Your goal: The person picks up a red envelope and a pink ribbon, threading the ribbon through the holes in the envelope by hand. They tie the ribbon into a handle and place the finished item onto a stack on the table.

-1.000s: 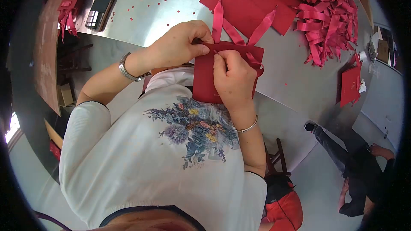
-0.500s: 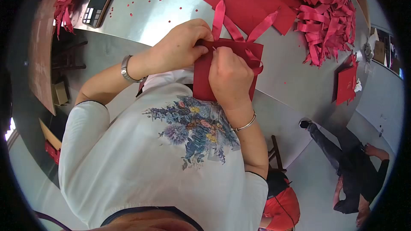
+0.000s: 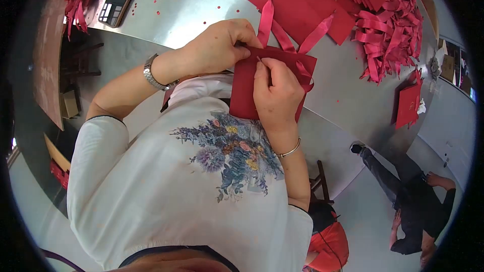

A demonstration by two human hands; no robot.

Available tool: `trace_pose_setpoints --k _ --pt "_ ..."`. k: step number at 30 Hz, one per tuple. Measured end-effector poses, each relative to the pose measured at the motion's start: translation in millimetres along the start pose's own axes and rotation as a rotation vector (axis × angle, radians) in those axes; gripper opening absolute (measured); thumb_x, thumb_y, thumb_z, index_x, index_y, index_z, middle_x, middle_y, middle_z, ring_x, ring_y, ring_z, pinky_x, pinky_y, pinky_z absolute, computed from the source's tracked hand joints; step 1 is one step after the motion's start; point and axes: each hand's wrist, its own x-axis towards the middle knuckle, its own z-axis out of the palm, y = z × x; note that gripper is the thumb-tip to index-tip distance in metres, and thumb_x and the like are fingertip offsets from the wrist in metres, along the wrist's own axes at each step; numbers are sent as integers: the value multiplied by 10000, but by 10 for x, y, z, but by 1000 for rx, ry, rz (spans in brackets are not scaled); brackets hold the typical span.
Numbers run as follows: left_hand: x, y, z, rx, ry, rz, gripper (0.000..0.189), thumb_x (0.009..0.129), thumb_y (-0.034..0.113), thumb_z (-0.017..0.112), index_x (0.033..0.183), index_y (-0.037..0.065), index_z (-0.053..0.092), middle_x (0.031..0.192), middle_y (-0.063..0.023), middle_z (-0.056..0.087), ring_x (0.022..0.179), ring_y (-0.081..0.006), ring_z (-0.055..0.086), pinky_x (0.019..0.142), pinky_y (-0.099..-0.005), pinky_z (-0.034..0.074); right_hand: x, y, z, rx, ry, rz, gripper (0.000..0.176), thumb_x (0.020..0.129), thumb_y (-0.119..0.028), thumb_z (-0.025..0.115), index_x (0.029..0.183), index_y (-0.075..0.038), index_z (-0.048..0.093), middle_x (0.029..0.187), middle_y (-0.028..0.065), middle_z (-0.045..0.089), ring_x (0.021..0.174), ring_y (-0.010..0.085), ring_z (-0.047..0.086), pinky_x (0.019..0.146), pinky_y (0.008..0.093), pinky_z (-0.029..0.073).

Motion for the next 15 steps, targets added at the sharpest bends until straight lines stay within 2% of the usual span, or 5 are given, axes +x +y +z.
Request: trace_pose_setpoints --k 7,15 --pt "-19 -5 -12 50 32 7 165 763 -1 635 927 -8 630 956 -111 608 883 -269 608 781 -333 495 44 -46 29 17 -24 111 94 818 -95 666 859 -12 647 770 136 662 678 261 655 618 344 508" --pt "-45 -40 9 123 75 107 139 774 16 625 909 -14 619 930 -126 590 875 -299 598 763 -358 500 138 -31 38 149 -80 359 123 800 -116 684 826 4 670 700 135 671 607 205 650 605 312 499"
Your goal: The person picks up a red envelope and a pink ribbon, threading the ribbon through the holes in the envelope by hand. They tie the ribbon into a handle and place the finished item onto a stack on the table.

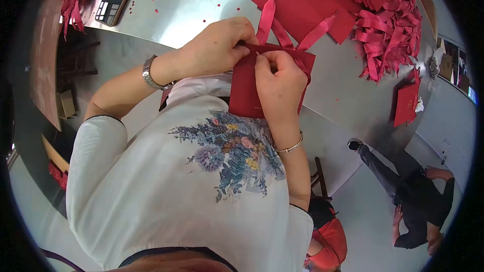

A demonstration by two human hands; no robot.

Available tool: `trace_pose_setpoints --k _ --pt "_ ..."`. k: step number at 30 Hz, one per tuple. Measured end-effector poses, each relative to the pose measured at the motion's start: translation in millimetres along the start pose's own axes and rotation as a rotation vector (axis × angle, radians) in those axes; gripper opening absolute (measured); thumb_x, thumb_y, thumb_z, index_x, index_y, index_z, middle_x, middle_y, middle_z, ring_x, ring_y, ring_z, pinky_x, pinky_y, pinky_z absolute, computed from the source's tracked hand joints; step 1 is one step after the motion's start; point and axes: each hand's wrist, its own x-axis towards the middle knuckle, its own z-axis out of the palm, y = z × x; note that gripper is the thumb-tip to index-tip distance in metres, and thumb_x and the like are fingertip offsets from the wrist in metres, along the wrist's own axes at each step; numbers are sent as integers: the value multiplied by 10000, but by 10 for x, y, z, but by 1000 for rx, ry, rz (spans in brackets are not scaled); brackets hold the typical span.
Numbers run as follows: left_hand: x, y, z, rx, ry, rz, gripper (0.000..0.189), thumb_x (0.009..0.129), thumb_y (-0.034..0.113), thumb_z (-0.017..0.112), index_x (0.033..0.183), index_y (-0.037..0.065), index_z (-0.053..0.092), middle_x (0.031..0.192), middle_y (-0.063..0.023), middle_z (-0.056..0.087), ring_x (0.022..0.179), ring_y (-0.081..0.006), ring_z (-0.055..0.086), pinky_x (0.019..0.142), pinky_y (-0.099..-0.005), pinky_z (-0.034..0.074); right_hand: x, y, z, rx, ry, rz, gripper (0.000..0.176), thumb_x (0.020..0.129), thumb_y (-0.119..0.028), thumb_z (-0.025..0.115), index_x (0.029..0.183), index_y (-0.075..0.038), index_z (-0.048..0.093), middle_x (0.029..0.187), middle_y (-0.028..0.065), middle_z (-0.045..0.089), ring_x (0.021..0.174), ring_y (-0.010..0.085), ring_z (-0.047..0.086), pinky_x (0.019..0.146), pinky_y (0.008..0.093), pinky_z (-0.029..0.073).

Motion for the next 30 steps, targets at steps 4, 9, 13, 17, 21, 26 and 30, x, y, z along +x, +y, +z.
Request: trace_pose_setpoints --k 4,9,13,17,21,26,30 --pt "-2 -13 10 39 11 44 144 771 20 624 910 -17 618 929 -130 581 878 -308 597 761 -366 504 27 13 -15 -23 -47 32 132 844 -82 658 856 49 656 714 32 650 636 73 567 580 225 455" --pt "-22 50 15 188 -10 36 142 763 19 616 903 -5 621 947 -128 570 887 -314 584 754 -382 505 -29 -57 36 -73 45 -37 119 797 -120 682 821 -4 675 695 138 669 615 209 656 605 323 500" --pt "-35 45 43 216 -17 14 117 765 18 611 881 0 616 947 -125 566 889 -314 580 744 -386 504 -10 -37 58 -96 43 -44 107 793 -118 682 817 -15 674 699 141 665 620 246 656 596 338 499" --pt "-42 17 92 170 56 78 131 736 -6 608 866 -7 598 947 -141 555 880 -335 569 736 -395 497 14 -89 73 -394 65 -329 127 803 -129 639 763 -10 615 659 141 631 614 309 633 572 399 493" --pt "-65 14 139 151 131 172 169 702 -48 596 868 -20 581 923 -167 552 868 -357 556 732 -400 491 11 -153 76 -582 43 -408 145 813 -125 600 719 -17 575 635 150 605 594 335 615 558 428 487" --pt "-32 18 84 124 36 158 166 709 -64 588 869 -25 576 932 -174 553 867 -359 557 730 -398 491 163 -52 -11 192 -145 245 115 794 -93 677 806 21 664 713 154 668 630 268 659 588 373 496" --pt "-49 3 65 21 52 149 147 678 -54 583 824 -39 582 938 -191 557 890 -363 563 775 -424 489 51 -93 73 -106 16 -62 196 801 -114 693 934 -1 602 738 141 669 677 298 662 610 378 501"
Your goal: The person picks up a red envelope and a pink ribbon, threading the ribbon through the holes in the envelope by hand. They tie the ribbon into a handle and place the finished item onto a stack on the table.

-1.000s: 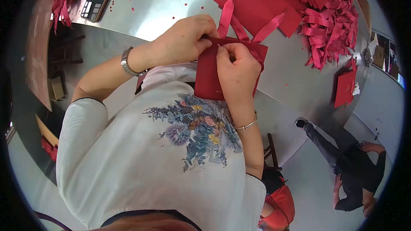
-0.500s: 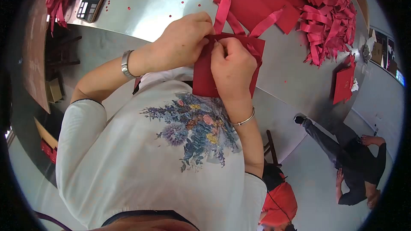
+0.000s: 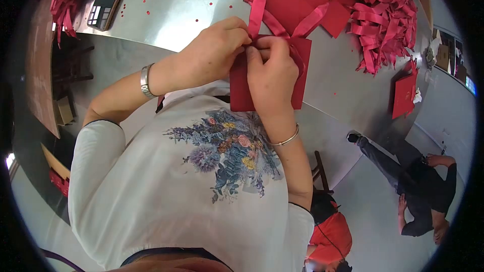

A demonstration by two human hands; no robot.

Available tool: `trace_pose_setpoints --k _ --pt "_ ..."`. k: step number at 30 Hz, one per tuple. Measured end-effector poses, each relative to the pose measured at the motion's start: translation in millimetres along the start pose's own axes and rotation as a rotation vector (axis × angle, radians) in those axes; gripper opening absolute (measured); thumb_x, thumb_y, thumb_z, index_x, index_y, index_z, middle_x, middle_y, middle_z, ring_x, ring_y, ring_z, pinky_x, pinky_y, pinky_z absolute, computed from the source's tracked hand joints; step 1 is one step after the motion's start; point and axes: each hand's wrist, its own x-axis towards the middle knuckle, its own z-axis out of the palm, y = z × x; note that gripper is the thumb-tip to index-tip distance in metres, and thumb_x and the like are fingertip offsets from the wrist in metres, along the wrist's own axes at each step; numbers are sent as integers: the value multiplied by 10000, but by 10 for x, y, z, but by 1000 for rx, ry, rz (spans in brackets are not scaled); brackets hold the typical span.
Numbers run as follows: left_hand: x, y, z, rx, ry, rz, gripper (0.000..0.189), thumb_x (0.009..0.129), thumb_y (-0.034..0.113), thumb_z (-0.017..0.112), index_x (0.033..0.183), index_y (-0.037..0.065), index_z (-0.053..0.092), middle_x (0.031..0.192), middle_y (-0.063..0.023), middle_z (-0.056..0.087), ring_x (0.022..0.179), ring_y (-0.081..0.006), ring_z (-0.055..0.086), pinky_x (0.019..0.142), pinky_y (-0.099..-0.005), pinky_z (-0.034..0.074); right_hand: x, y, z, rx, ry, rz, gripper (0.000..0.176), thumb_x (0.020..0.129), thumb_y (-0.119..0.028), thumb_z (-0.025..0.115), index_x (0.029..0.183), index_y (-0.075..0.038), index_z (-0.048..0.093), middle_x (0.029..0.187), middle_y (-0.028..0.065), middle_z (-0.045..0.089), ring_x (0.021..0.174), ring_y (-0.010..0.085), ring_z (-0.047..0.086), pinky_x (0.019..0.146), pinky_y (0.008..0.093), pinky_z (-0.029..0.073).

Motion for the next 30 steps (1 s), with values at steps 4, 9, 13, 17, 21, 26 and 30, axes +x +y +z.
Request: trace_pose_setpoints --k 4,9,13,17,21,26,30 --pt "-2 10 -132 -15 -2 42 112 782 -25 606 893 -30 609 960 -155 586 888 -335 581 730 -373 494 -20 -27 -33 2 -53 -81 274 796 -142 711 981 -15 554 770 142 674 687 312 658 624 389 502" --pt "219 -14 -313 -27 -115 45 98 803 29 607 886 1 651 888 -119 591 851 -291 584 735 -361 484 -29 6 -60 -56 -64 -154 260 789 -124 718 957 -19 549 754 130 665 684 306 654 618 377 502" --pt "464 -70 -388 -72 -524 -17 93 792 31 608 860 9 667 804 -112 593 794 -248 578 712 -356 478 -57 15 -59 -34 -56 -169 264 780 -127 727 944 -23 548 760 128 665 692 297 655 620 375 503" --pt "567 -158 -355 7 -568 133 126 733 28 584 827 32 668 804 -99 625 730 -264 601 632 -379 464 -72 17 -63 7 -57 -141 266 780 -133 729 943 -29 548 759 125 663 689 294 653 612 377 501" --pt "515 -52 -361 322 -442 217 156 717 42 619 858 83 671 892 -57 608 810 -251 621 643 -381 495 -40 82 -73 -100 -69 -242 275 809 -142 693 1018 -40 546 731 122 644 654 303 632 583 395 488" --pt "533 -78 -390 406 -392 220 166 715 37 624 864 96 667 932 -43 605 884 -247 616 658 -376 520 -35 81 -139 -161 -125 -291 356 815 -146 678 1126 -38 542 702 116 615 627 294 615 560 400 474" --pt "504 -119 -357 407 -349 251 128 703 14 641 815 73 627 879 -30 573 908 -218 593 656 -347 521 -104 114 -217 -253 -39 -510 389 808 -138 679 1154 -14 553 717 93 613 622 264 607 547 376 467"
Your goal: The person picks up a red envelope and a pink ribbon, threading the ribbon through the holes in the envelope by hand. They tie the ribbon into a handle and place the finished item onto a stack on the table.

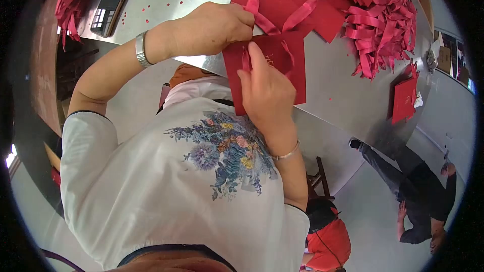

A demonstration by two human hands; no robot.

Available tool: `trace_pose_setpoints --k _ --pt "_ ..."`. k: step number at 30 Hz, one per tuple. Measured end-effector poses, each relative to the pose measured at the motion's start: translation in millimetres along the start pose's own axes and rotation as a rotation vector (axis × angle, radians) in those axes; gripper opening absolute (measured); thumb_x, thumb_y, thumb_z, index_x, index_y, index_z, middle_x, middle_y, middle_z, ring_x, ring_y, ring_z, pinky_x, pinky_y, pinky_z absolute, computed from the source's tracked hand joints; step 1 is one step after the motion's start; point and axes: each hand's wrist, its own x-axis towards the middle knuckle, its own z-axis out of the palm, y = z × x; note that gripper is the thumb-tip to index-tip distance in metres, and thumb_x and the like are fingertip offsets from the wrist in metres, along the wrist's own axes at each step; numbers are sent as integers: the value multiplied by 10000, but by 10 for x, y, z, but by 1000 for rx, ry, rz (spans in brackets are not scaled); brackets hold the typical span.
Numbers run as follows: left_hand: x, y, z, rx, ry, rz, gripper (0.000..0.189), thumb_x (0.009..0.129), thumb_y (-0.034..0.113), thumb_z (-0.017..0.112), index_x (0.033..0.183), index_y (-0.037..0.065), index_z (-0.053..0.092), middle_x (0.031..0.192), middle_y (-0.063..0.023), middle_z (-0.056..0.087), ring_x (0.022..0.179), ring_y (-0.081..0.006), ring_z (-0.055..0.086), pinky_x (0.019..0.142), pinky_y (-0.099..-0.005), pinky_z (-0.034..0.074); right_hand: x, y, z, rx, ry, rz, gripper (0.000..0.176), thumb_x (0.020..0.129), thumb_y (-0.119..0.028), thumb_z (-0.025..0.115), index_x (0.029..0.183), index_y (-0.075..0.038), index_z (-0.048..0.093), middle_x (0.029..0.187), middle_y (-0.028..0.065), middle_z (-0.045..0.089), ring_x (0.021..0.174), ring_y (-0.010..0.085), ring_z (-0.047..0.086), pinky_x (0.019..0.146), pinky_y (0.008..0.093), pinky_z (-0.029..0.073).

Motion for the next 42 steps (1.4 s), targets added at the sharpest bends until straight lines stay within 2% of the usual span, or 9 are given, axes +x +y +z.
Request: trace_pose_setpoints --k 5,8,22,28,30,32,35,39,42 --pt "-12 -31 4 18 7 17 137 697 10 643 820 70 627 893 -35 580 923 -229 590 676 -351 525 -379 250 -165 55 215 95 862 705 -411 790 1324 54 413 1248 225 510 1153 398 479 978 453 365" --pt "-17 -41 38 5 37 13 142 693 11 646 819 70 620 896 -38 577 930 -231 586 671 -353 525 -490 461 -34 -80 37 151 1241 669 -372 824 1450 75 -30 1487 288 230 1349 425 292 1109 464 227" --pt "-7 -418 -290 67 322 -588 172 804 100 600 966 46 623 988 -148 609 892 -368 597 720 -453 493 -466 490 -44 -51 26 147 1090 703 -458 769 1446 69 171 1453 275 306 1314 410 345 1077 463 279" --pt "-1 -360 -299 -15 639 -557 54 788 40 604 767 -9 616 837 -178 606 796 -372 594 705 -423 487 -472 477 -56 -48 44 155 1065 694 -436 779 1439 61 202 1441 278 317 1302 408 360 1063 470 292" --pt "-140 -412 -185 69 834 -492 258 816 97 612 1062 28 572 977 -198 601 911 -385 583 754 -455 483 -462 462 -58 -27 64 167 1072 685 -428 788 1439 59 202 1439 275 322 1297 406 365 1061 469 295" --pt "-259 -17 -94 -112 773 -541 244 849 130 604 1055 7 556 961 -207 600 882 -397 573 758 -451 481 -472 445 -43 16 97 195 1104 656 -399 815 1443 55 188 1433 268 334 1281 407 380 1055 471 302" --pt "-378 313 196 -285 349 -495 311 837 289 650 987 16 636 910 -182 631 856 -368 607 748 -434 493 -512 466 9 32 185 173 1122 635 -331 849 1437 76 179 1430 263 352 1281 394 391 1062 446 318" --pt "-304 512 254 -208 366 -431 276 859 167 649 1055 -20 601 893 -132 644 808 -269 630 716 -355 507 -584 490 35 17 236 119 1134 637 -313 853 1437 83 153 1435 265 342 1301 400 369 1076 445 309" --pt "-209 617 244 -1028 417 -640 216 873 -32 586 1088 -20 577 984 -48 656 834 -77 604 705 -231 535 -621 517 21 261 292 122 1062 714 -237 805 1453 71 108 1455 255 314 1343 371 332 1104 418 280"
